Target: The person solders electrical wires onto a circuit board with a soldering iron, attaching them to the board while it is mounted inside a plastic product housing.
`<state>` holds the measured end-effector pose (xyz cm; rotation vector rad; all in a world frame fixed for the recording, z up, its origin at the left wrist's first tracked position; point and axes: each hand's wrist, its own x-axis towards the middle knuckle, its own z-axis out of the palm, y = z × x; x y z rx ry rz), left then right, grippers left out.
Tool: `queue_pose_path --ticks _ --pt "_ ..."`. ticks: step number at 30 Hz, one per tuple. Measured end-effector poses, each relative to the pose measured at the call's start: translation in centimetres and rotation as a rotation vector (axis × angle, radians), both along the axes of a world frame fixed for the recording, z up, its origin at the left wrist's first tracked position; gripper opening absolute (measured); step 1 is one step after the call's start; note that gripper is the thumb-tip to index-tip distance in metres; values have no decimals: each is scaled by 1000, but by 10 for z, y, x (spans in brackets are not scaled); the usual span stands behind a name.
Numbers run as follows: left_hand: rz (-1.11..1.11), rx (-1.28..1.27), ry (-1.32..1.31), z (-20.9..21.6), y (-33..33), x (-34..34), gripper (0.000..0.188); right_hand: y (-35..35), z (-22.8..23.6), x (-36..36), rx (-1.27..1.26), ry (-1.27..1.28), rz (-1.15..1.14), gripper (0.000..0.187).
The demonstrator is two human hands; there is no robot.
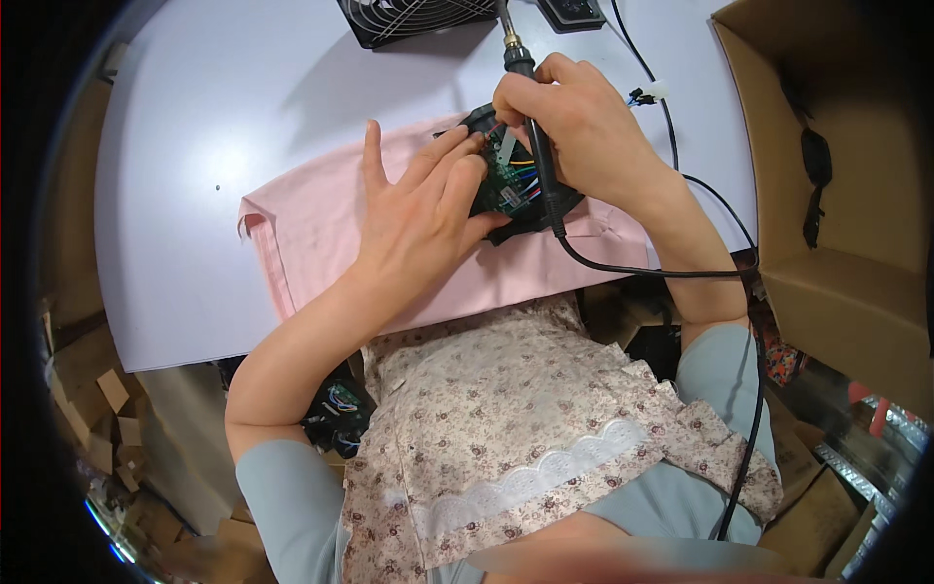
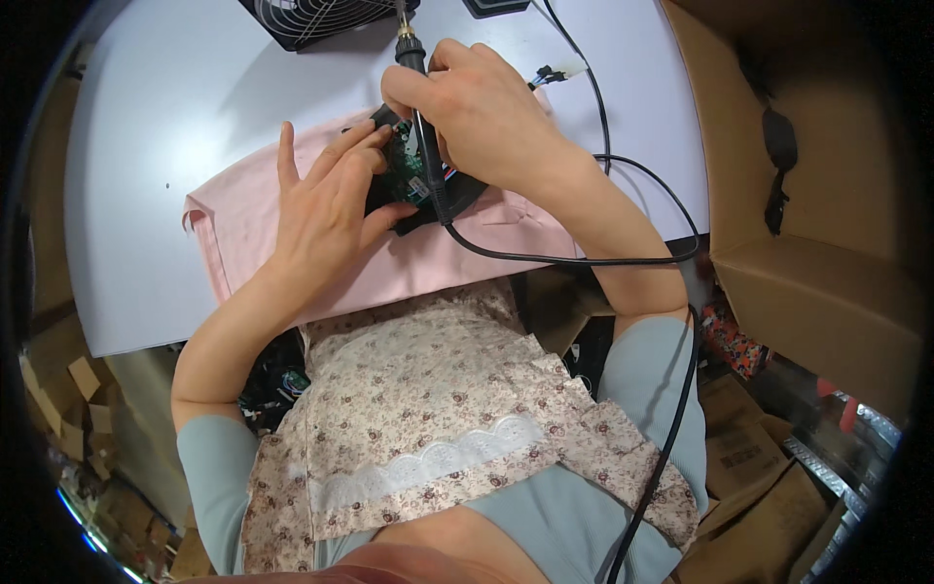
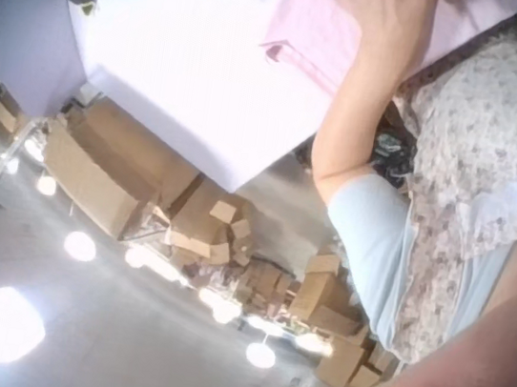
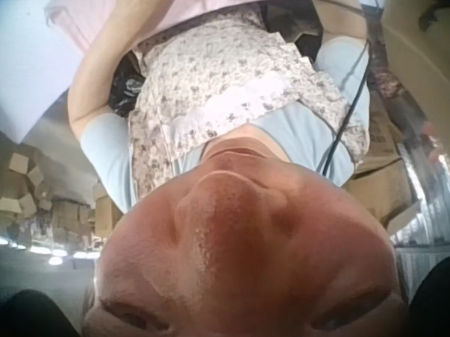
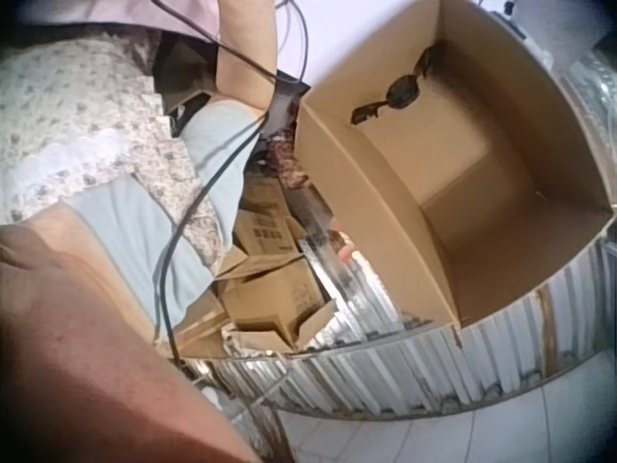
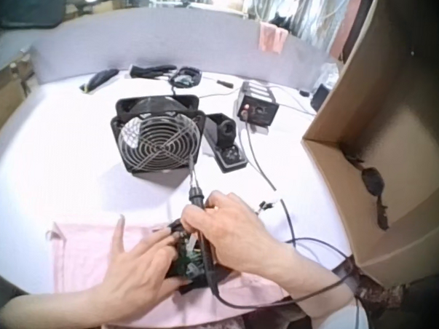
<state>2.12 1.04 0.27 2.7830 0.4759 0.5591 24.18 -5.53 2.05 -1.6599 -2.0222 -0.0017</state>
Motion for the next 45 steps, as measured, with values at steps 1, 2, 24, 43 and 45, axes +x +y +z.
queue_pose_path --ticks 1,2,24,43,45 --pt "-2 -1 1 0 0 0 50 2 0 0 8 -46 31 32" --pt "-5 -3 2 0 0 0 50 2 4 -1 6 -54 36 32" --pt "-27 -1 63 -7 1 -7 54 -23 14 -6 -134 -92 115 24" --pt "-177 3 -18 -2 5 0 44 -60 -1 -12 35 -39 191 22" --pt "-191 11 -18 -2 5 0 45 -63 -2 -13 61 -32 204 23"
